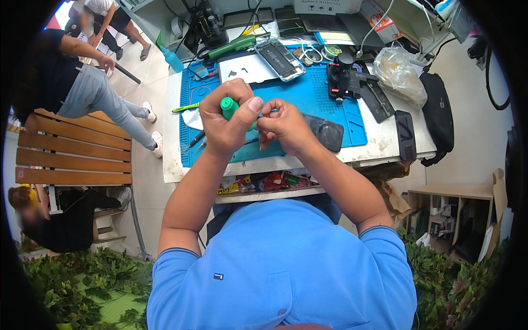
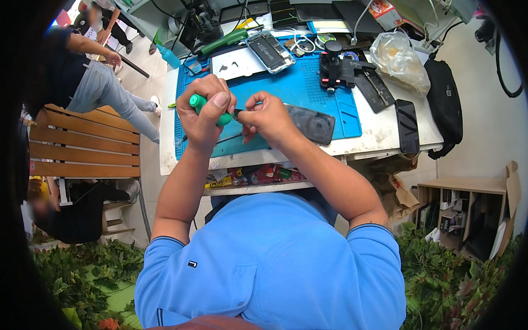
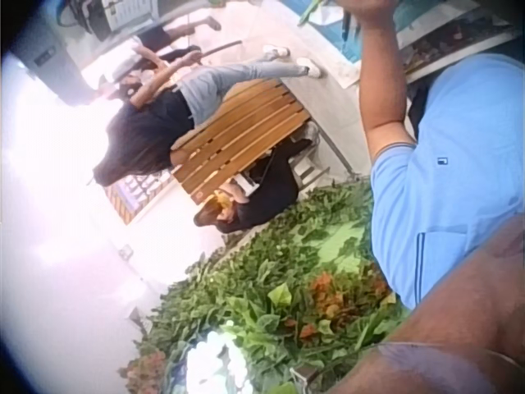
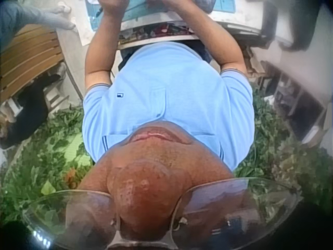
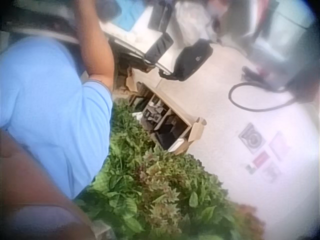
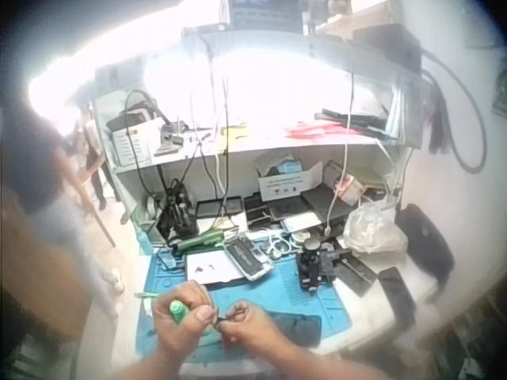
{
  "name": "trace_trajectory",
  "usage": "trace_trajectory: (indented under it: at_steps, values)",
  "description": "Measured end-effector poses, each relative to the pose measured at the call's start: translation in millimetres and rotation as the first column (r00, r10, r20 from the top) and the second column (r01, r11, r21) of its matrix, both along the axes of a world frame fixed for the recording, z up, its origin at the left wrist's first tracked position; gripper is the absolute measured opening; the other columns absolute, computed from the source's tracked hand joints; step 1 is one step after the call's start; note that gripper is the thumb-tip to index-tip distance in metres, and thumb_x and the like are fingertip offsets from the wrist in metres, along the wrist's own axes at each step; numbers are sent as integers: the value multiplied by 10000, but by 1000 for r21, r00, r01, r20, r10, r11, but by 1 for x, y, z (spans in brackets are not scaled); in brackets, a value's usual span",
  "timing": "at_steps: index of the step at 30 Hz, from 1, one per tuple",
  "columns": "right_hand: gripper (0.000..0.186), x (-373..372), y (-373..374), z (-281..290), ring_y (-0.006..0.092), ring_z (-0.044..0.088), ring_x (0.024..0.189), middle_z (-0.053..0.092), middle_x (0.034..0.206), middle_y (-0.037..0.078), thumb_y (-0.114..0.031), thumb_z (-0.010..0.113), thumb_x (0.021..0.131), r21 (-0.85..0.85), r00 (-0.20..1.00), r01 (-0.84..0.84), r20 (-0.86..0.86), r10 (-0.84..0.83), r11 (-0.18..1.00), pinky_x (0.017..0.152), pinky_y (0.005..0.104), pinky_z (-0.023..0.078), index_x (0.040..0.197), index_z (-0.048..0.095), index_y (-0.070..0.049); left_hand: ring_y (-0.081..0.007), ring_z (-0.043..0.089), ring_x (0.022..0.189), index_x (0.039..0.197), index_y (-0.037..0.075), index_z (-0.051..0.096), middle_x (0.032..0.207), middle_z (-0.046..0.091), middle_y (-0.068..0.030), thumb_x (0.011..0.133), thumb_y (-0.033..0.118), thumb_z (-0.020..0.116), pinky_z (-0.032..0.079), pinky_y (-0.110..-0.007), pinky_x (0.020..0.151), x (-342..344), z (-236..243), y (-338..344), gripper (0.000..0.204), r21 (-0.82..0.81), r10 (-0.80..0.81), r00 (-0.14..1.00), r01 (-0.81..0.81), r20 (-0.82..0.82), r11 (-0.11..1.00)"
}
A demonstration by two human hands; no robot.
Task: The person repairs a smartphone by applying adhesive to the internal frame and using a screwdriver to manipulate and secure internal components. They handle the phone's casing and screen assembly, carefully aligning parts and using tools to adjust connections within the device.
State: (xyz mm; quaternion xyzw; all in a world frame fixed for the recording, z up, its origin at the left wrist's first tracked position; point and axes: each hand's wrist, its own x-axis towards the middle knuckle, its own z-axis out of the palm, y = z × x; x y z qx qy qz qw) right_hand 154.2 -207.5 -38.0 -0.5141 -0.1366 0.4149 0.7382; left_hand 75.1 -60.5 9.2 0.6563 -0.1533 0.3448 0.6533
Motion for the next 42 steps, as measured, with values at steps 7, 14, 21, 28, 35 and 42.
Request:
trace_trajectory:
  at_steps: [7,14,21,28,35,42]
  values:
    - [382,2,-1,-3,190,722,612,685,780,94,-7,803,842,33,1000,-1,1,1,999,520,358,634,1089,512,13,-144,522,675,824,20,570,778,548,-62,938,24,689,514,-328,617,-1,-1,7,165,61,-41,999,42,-27,997]
    - [372,2,0,-3,187,716,602,686,782,91,-4,801,846,20,1000,-3,0,3,1000,523,357,638,1083,513,7,-137,505,645,819,29,573,747,548,-57,912,31,688,479,-312,588,6,6,-3,148,-5,31,999,-31,9,1000]
    - [376,-1,0,-1,186,713,599,678,765,91,7,801,838,37,1000,0,-19,1,999,515,362,639,1080,512,9,-138,514,647,821,36,573,757,555,-60,912,47,690,489,-306,590,1,-5,14,148,141,-58,998,58,-4,988]
    - [390,3,-1,-1,186,711,599,675,765,92,13,801,825,23,1000,-1,-15,1,1000,516,364,642,1083,509,12,-125,477,621,797,46,535,746,532,-51,895,30,687,447,-301,572,1,5,8,182,99,-33,999,31,22,995]
    - [389,3,-2,-3,180,711,613,689,783,98,6,809,850,19,1000,-13,2,13,1000,528,365,648,1098,509,-1,-130,469,649,861,35,533,776,491,-50,921,49,666,455,-305,583,-1,12,8,146,-47,-3,1000,4,30,999]
    - [380,1,-2,2,174,716,625,695,784,96,10,812,865,21,1000,-29,3,29,999,530,367,651,1097,511,-12,-139,474,670,870,27,536,792,506,-64,934,67,671,478,-312,582,-4,1,15,154,3,-71,997,71,-36,997]
